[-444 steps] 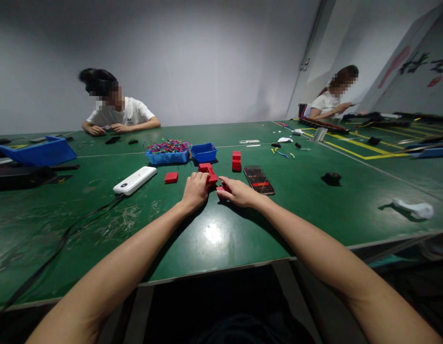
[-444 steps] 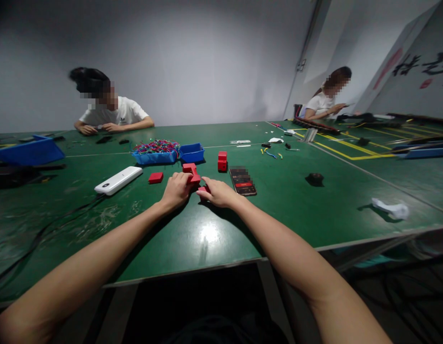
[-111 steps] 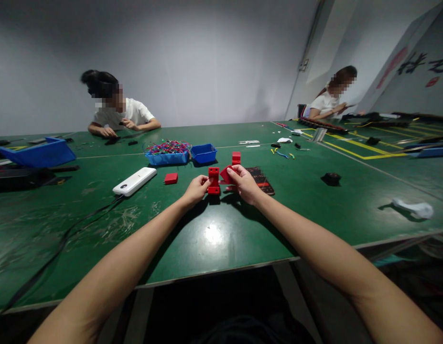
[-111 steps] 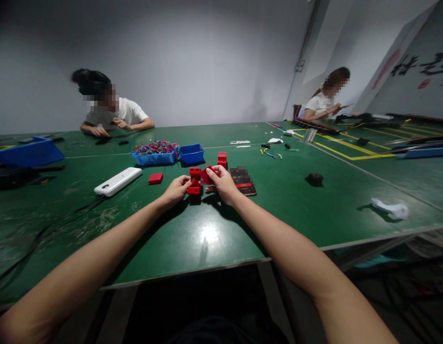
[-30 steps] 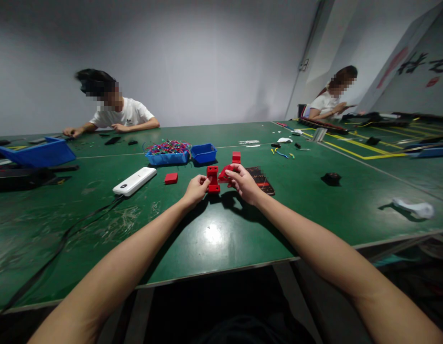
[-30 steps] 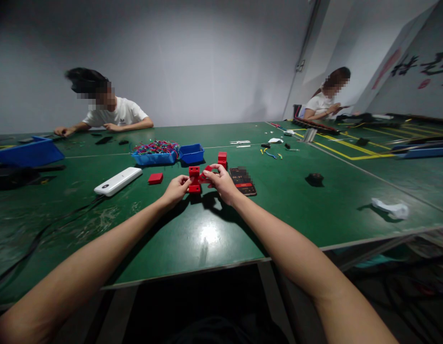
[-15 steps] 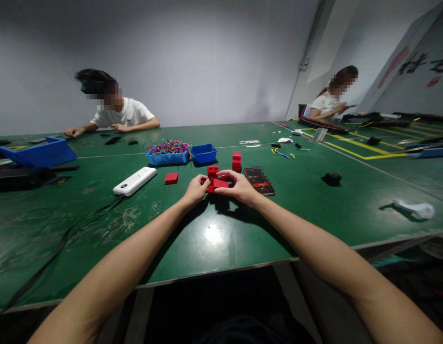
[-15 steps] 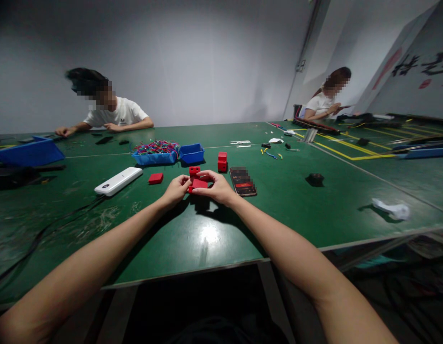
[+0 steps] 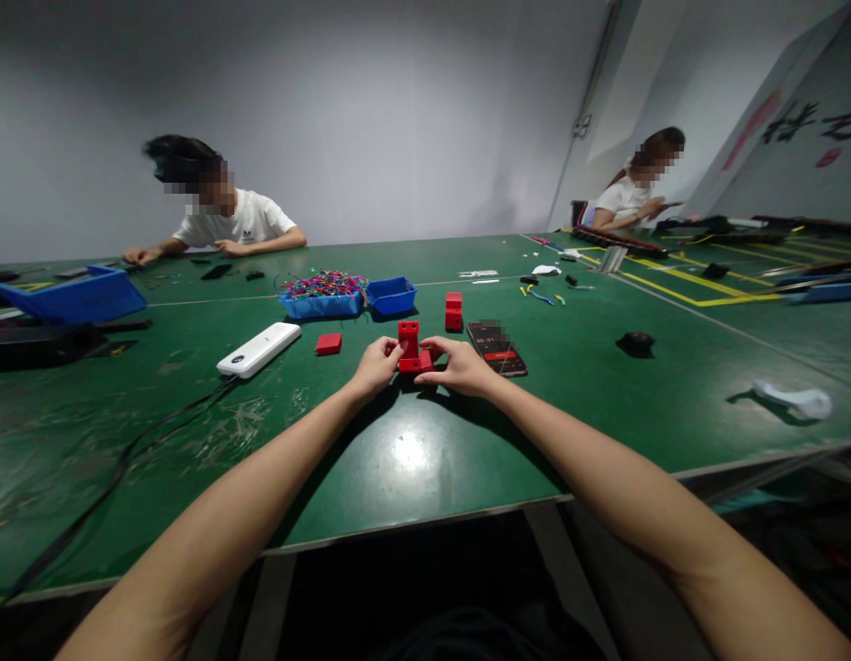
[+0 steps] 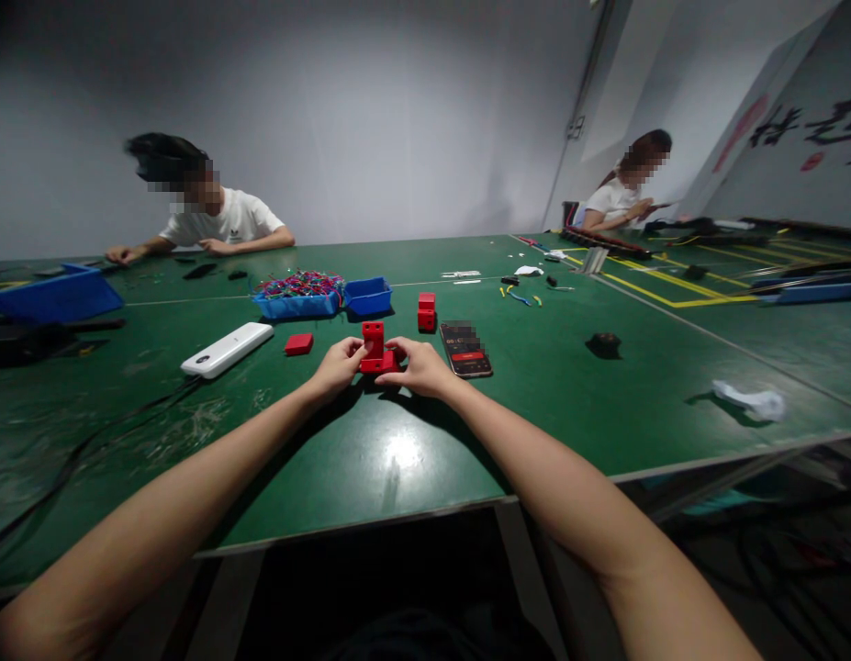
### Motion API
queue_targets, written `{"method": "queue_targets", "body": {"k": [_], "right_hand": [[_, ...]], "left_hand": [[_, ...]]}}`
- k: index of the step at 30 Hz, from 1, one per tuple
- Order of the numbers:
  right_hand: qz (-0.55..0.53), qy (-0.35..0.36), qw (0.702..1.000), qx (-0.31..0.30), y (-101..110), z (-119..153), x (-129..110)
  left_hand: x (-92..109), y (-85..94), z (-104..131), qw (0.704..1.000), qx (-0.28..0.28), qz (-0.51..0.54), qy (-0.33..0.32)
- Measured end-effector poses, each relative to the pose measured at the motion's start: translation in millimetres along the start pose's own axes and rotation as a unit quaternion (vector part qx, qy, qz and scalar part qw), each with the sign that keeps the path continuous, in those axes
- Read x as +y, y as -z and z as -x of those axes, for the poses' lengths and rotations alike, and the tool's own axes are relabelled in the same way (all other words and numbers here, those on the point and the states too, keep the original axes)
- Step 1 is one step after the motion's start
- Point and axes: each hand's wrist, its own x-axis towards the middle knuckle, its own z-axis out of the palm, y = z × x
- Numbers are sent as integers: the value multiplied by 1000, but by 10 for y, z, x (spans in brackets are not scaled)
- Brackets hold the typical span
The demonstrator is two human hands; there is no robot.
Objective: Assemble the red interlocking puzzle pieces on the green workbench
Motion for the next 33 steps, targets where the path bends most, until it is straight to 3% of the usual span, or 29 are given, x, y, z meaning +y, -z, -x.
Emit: {"method": "queue_targets", "body": {"k": [6, 10, 14, 18, 33], "right_hand": [[-135, -10, 987, 91, 5, -13, -72], [-298, -33, 949, 92, 5, -38, -113], [-379, -45, 922, 66, -22, -42, -127], [-392, -49, 918, 23, -50, -34, -119], [-350, -91, 932, 22, -26, -36, -97]], "left_hand": [[28, -2, 18, 1000, -6, -1, 4], [49, -3, 51, 999, -19, -11, -23], [60, -5, 70, 998, -35, -29, -43], [53, -9, 68, 996, -39, -43, -66], [66, -21, 104, 993, -57, -38, -94]]}}
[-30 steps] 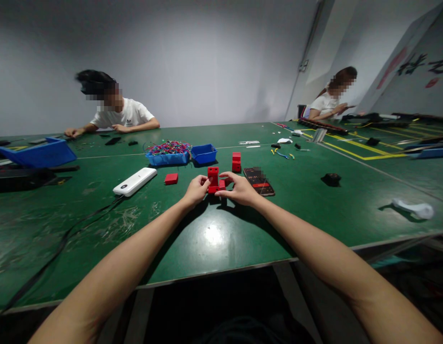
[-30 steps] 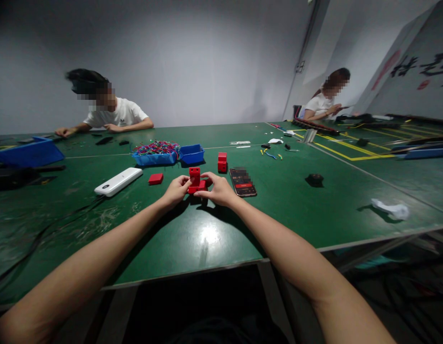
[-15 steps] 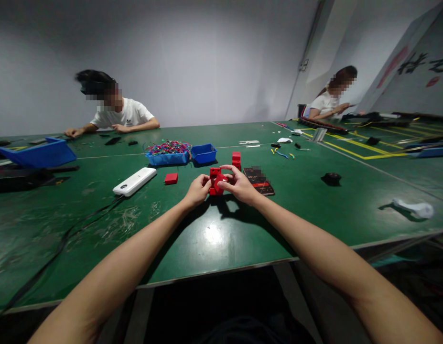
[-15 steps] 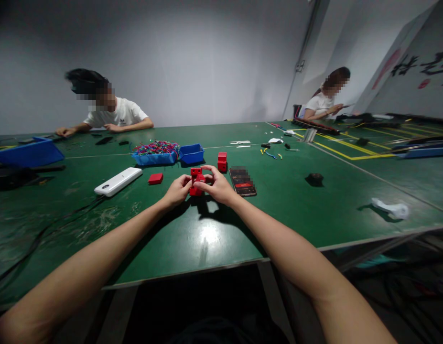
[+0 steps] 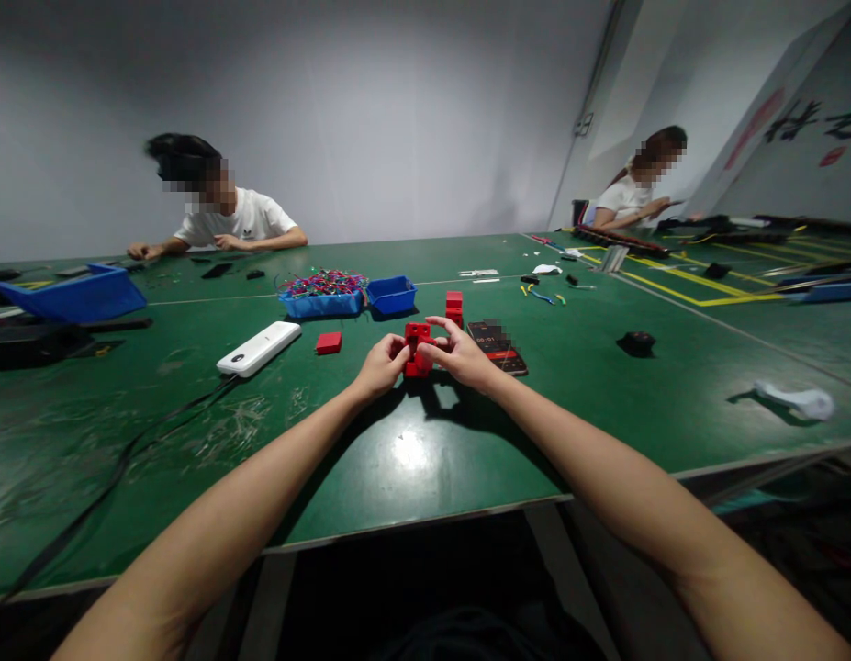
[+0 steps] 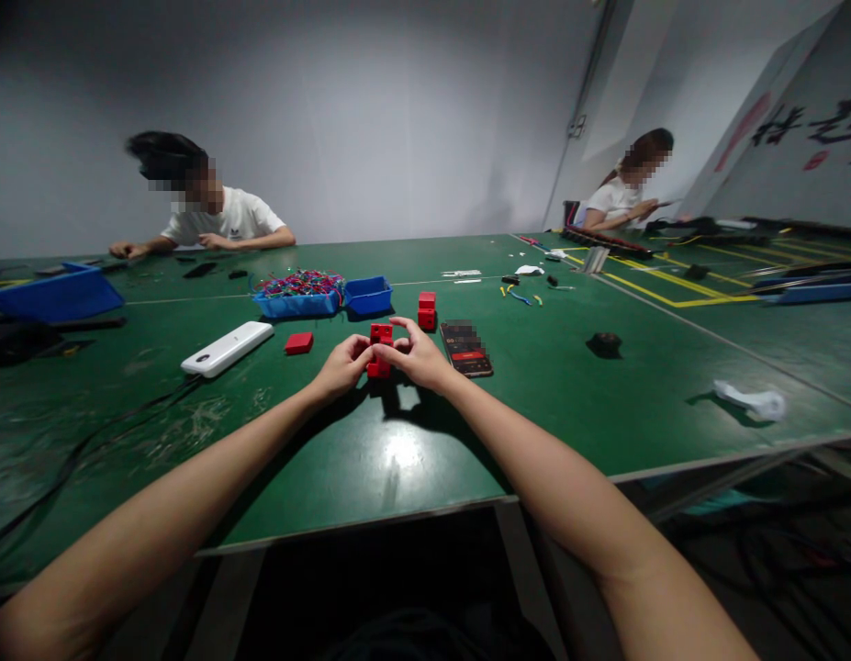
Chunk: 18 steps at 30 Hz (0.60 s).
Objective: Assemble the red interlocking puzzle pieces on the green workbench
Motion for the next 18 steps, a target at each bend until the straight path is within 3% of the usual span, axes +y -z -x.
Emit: {"method": "queue_targets", "body": {"k": [18], "right_hand": [[26, -2, 1000, -3, 0, -3, -43]], "left_hand": [[-30, 2, 11, 1000, -15, -16, -6]]}}
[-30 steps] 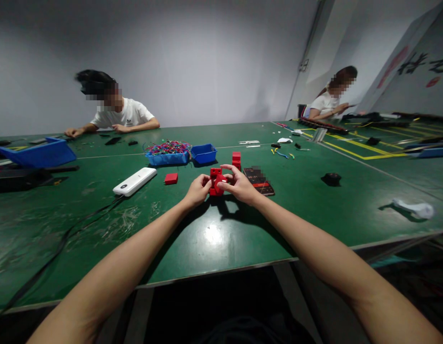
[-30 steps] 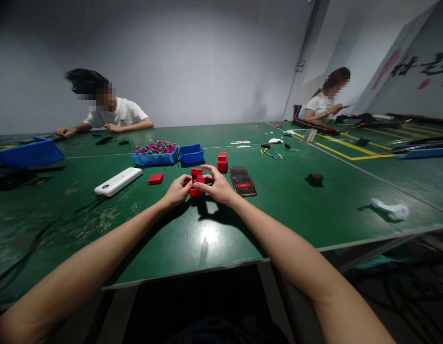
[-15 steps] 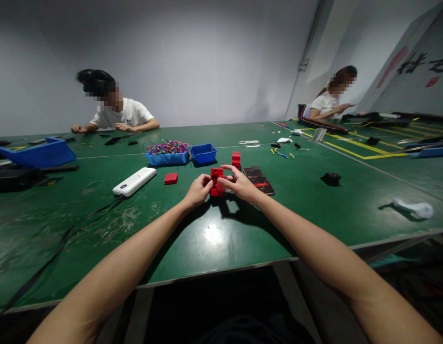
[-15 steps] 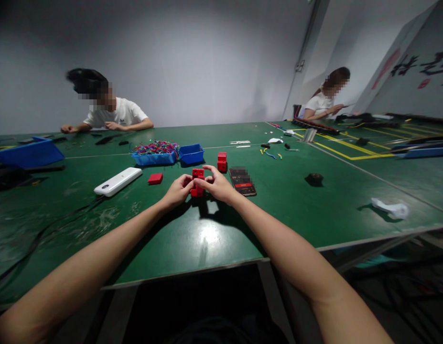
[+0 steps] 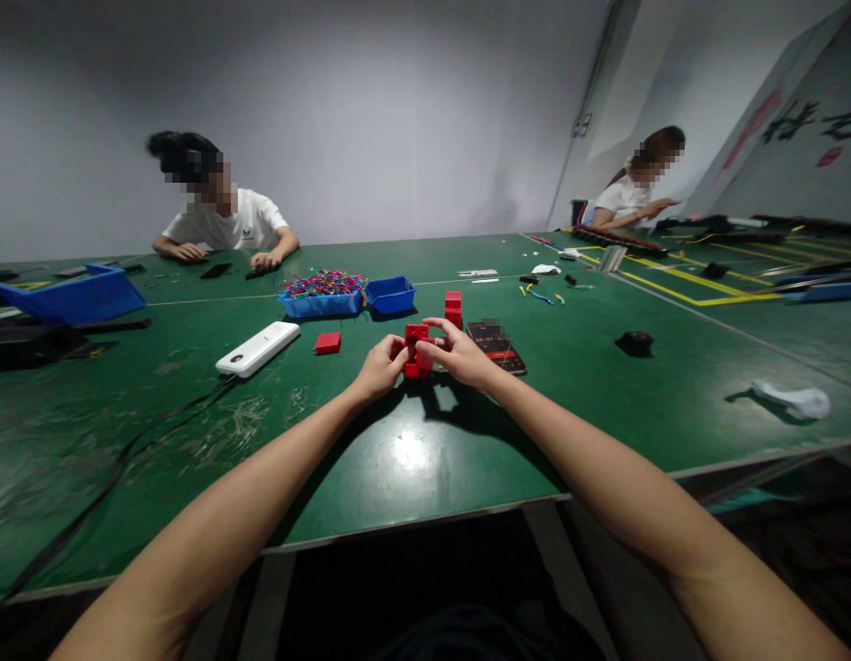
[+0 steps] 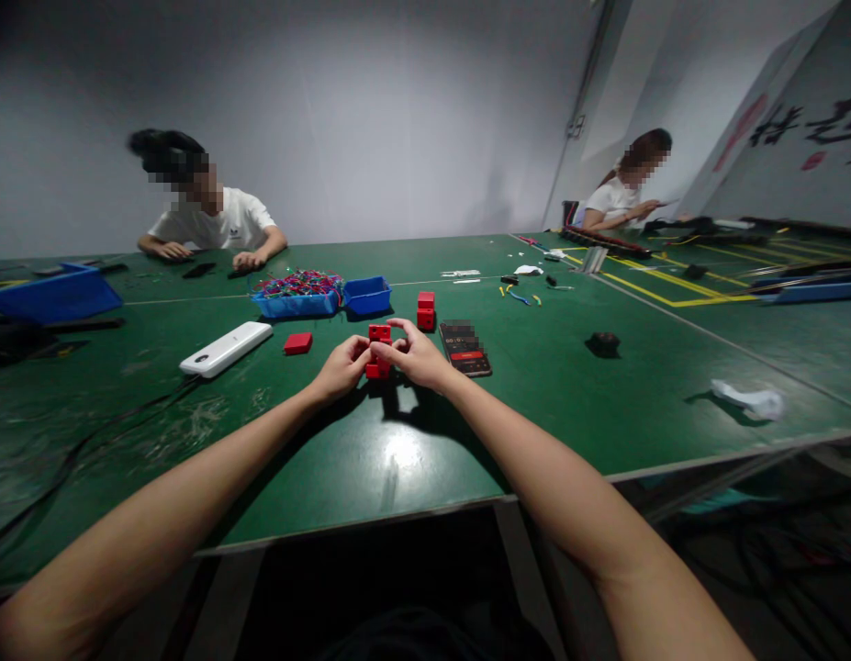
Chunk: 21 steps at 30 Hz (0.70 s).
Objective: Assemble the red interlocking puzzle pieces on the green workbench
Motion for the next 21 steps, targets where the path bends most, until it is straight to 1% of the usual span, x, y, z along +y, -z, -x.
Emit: {"method": "queue_targets", "body": {"k": [6, 10, 13, 17, 19, 21], "right_hand": [[11, 6, 1000, -6, -10, 11, -16], [13, 15, 1000, -16, -17, 10, 10], [80, 36, 996, 19, -2, 4, 39], [188, 88, 976, 71, 19, 8, 63], [211, 94, 970, 71, 21, 18, 67], [212, 84, 973, 38, 19, 32, 68]], "left_hand": [[4, -5, 7, 1000, -12, -23, -17], [27, -5, 9, 1000, -11, -14, -17], [76, 5, 18, 1000, -26, 8, 2], [117, 30, 13, 998, -44, 37, 16], [118, 40, 4, 997, -52, 55, 16], [121, 45, -3, 995, -68, 71, 19]]}}
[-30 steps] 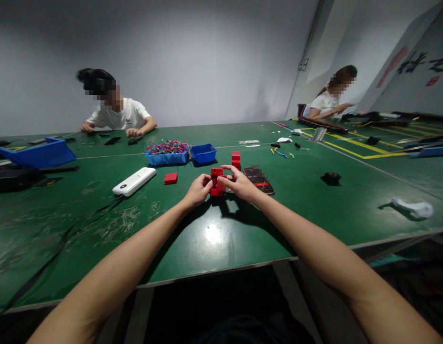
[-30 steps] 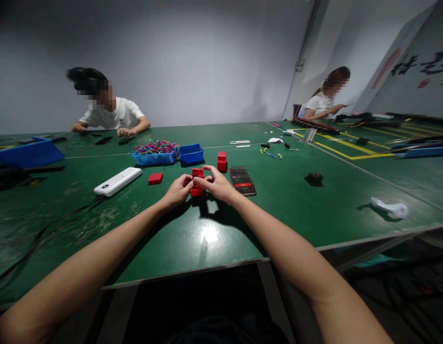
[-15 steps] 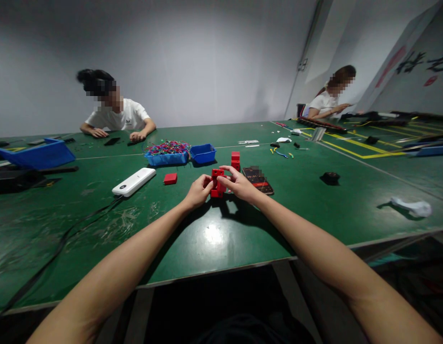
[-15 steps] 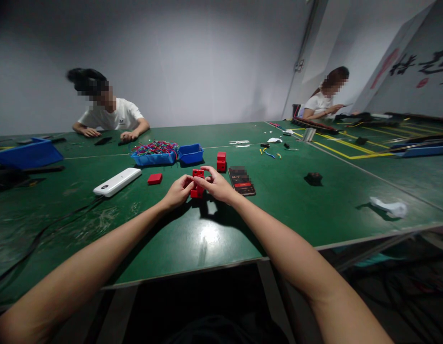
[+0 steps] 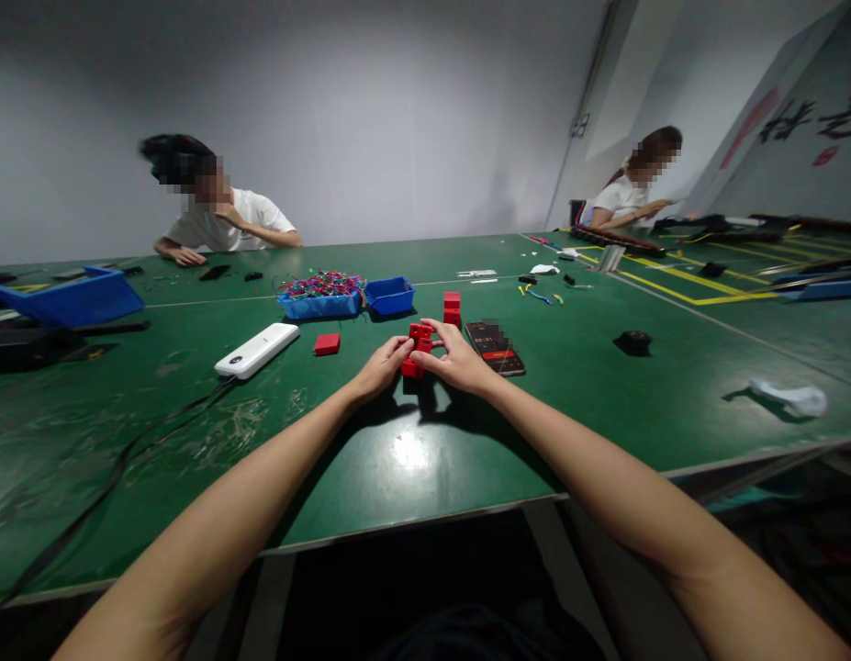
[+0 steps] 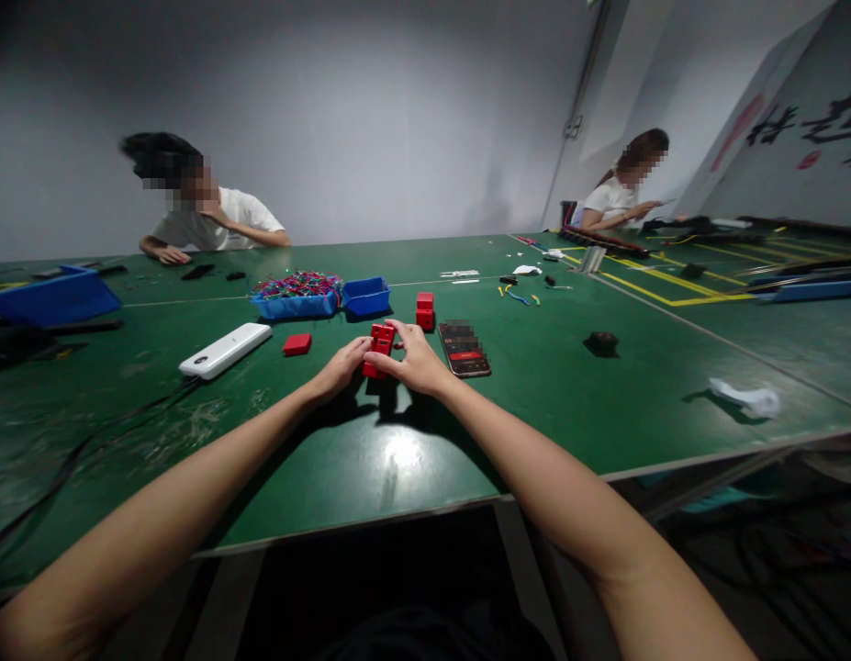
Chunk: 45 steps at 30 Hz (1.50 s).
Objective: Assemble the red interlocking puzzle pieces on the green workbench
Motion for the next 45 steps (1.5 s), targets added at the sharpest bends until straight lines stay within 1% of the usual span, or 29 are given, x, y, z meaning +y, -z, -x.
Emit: {"method": "queue_targets", "body": {"k": [2, 4, 6, 8, 11, 17, 25, 29, 31, 32, 35, 37, 38, 42, 45], "right_hand": [[-9, 8, 999, -46, 0, 16, -5], [-9, 34, 996, -82, 3, 32, -12], [-1, 59, 993, -106, 6, 45, -17], [10, 75, 991, -114, 8, 51, -16], [30, 89, 990, -103, 9, 44, 4], [63, 116, 988, -83, 9, 30, 44], [77, 137, 984, -82, 19, 30, 58], [88, 146, 983, -67, -2, 25, 99], [96, 148, 983, -52, -15, 24, 125], [101, 147, 983, -43, -19, 23, 136], [108, 141, 984, -18, -19, 20, 153], [110, 133, 985, -8, -12, 17, 153], [111, 129, 985, -6, -9, 16, 152], [111, 120, 987, -5, -12, 19, 136], [110, 128, 986, -13, -27, 28, 114]], "left_hand": [[17, 2, 3, 1000, -27, 12, 10], [43, 4, 16, 998, -59, 15, 25], [69, 5, 34, 996, -83, 9, 33], [84, 3, 50, 995, -92, -2, 33], [96, -14, 62, 996, -81, -11, 27], [114, -47, 65, 997, -59, -29, 37], [135, -41, 75, 997, -59, -24, 31], [153, -56, 77, 998, -52, -32, 28], [126, -81, 71, 998, -37, -42, 21], [102, -95, 65, 998, -21, -50, 18], [8, -129, 41, 995, 54, -86, 25], [-47, -130, 22, 991, 81, -103, 32], [-66, -124, 14, 990, 82, -107, 29], [-82, -79, -9, 993, 57, -100, -6], [-55, -61, -7, 992, 66, -111, -9]]}}
